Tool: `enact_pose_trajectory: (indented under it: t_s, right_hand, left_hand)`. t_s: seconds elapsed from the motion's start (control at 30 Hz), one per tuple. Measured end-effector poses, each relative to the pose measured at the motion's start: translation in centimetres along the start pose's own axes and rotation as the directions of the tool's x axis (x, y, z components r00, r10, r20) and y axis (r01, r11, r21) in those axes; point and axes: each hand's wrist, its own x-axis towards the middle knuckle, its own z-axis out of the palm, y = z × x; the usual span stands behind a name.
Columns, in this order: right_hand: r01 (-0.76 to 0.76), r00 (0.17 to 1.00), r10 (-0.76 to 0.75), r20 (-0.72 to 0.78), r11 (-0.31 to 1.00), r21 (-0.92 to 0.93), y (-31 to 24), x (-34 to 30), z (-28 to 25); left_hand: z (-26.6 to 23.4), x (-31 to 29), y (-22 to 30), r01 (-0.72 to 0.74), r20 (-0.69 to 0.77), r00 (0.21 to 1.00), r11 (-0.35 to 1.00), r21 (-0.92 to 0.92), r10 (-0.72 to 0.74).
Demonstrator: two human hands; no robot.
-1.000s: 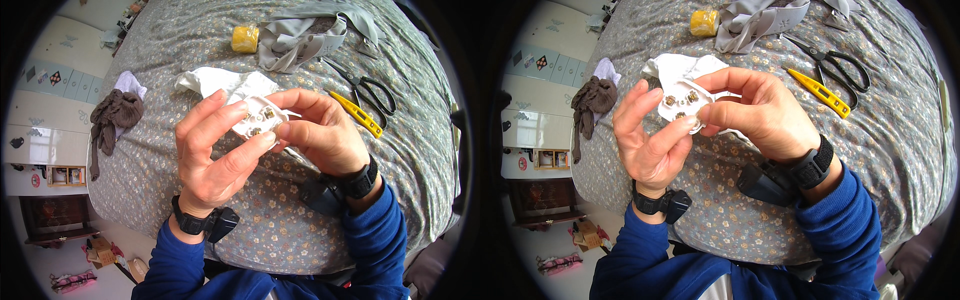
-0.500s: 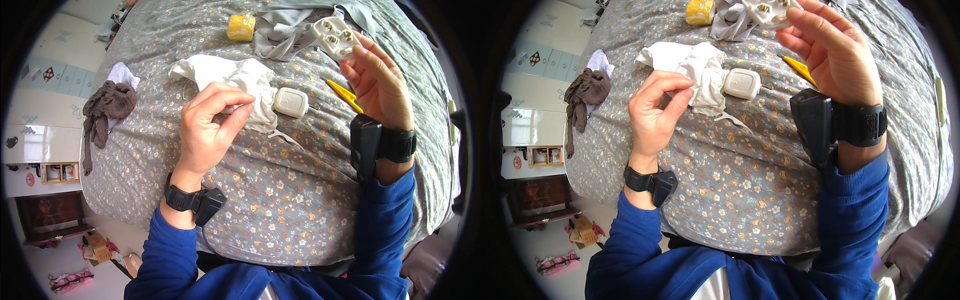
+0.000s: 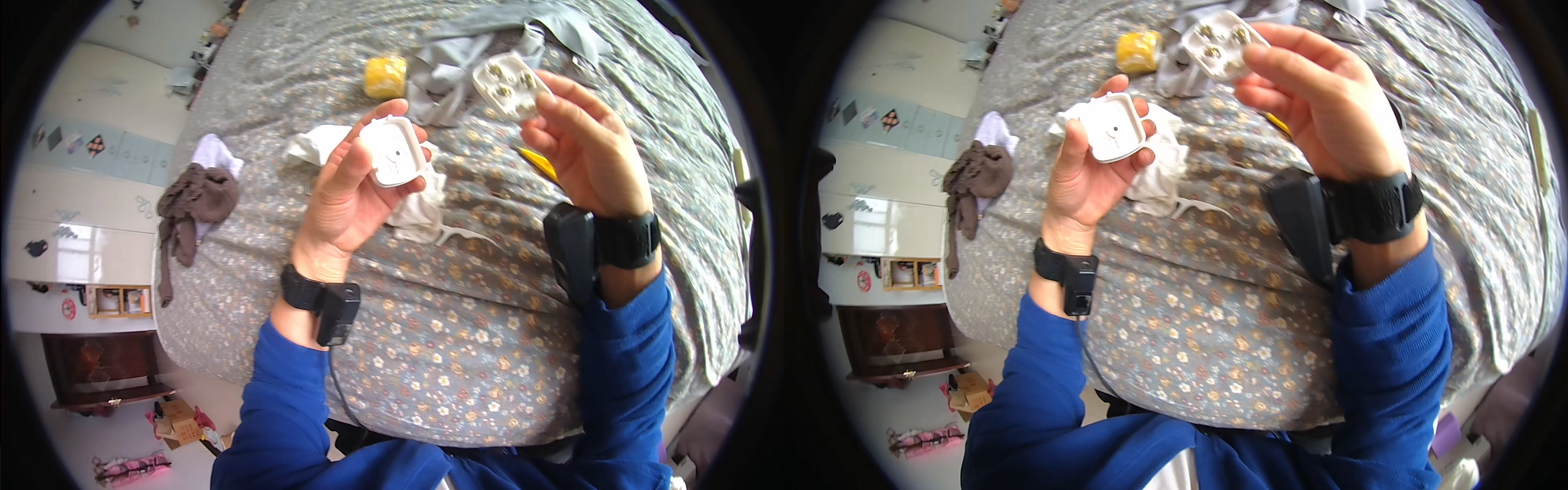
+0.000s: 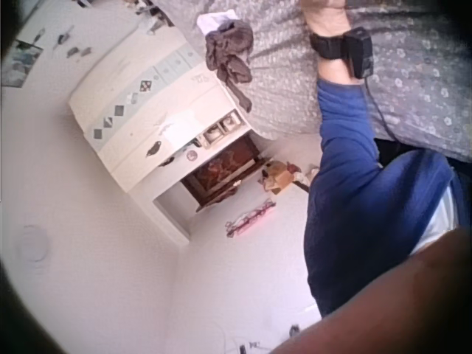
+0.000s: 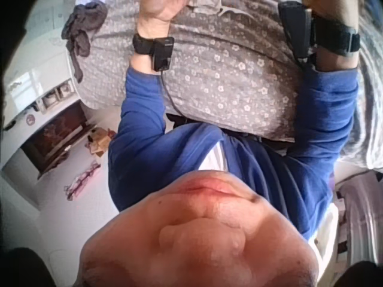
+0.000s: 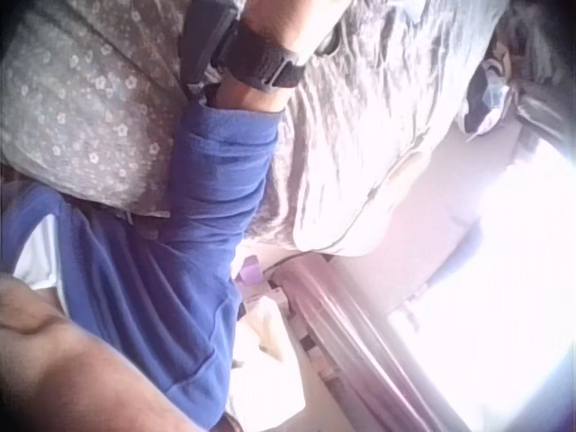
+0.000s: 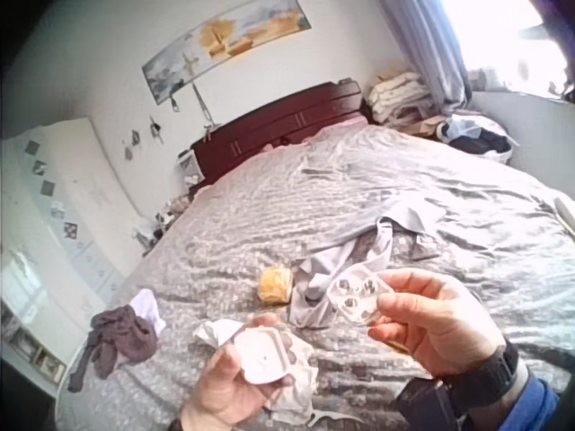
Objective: The person assembles a white electrical plug by inserting metal terminals into the housing and tightening them with a yellow screwdriver. They then attach the cover and retrieve a power strip from a storage area.
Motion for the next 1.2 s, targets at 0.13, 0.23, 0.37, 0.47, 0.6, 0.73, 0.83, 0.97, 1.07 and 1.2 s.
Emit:
enact_pose_trajectory:
  t_s: [0.13,0.23,0.37,0.47,0.6,0.73,0.83,0.97,1.07,1.2]
  right_hand:
    - [-0.067,0.995,0.066,-0.071,0.998,-0.003,0.1,-0.3,1.2]
    - [-0.084,0.994,0.082,-0.074,0.996,-0.021,0.1,-0.3,1.4]
    - [-0.079,0.996,0.078,-0.05,0.997,-0.023,0.3,-0.5,1.6]
    - [-0.083,0.995,0.08,-0.058,0.995,-0.05,0.5,-0.5,1.9]
    - [-0.098,0.993,0.093,-0.079,0.994,-0.057,0.5,-0.7,2.2]
    - [-0.099,0.993,0.094,-0.072,0.994,-0.057,0.5,-0.6,2.3]
    - [-0.099,0.993,0.095,-0.07,0.993,-0.057,0.6,-0.6,2.3]
    - [-0.092,0.994,0.089,-0.061,0.994,-0.058,0.5,-0.6,2.3]
    - [-0.095,0.993,0.09,-0.073,0.993,-0.069,0.5,-0.7,2.3]
    - [-0.09,0.995,0.089,-0.04,0.996,-0.014,0.6,-0.7,2.3]
  left_hand:
    - [-0.6,-0.4,-0.5,0.024,0.132,0.991,0.938,-0.345,0.023]
    - [-0.7,-0.3,-1.0,0.03,0.192,0.98,0.913,-0.406,0.053]
    - [-1.0,-0.3,-0.6,0.041,0.244,0.969,0.952,-0.303,0.035]
    - [-1.0,-0.5,-0.3,0.046,0.215,0.977,0.982,-0.185,-0.005]
    - [-1.0,-0.7,-0.3,0.04,0.223,0.975,0.987,-0.154,-0.005]
    - [-0.9,-0.6,-0.8,0.025,0.214,0.976,0.956,-0.292,0.04]
    - [-0.9,-0.5,-1.0,0.029,0.219,0.974,0.925,-0.38,0.059]
    - [-1.0,-0.6,-0.9,0.059,0.232,0.972,0.913,-0.403,0.04]
    - [-1.2,-0.6,-0.5,0.052,0.225,0.974,0.972,-0.231,0.001]
    - [-1.0,-0.5,-0.8,-0.027,0.155,0.986,0.984,-0.178,0.055]
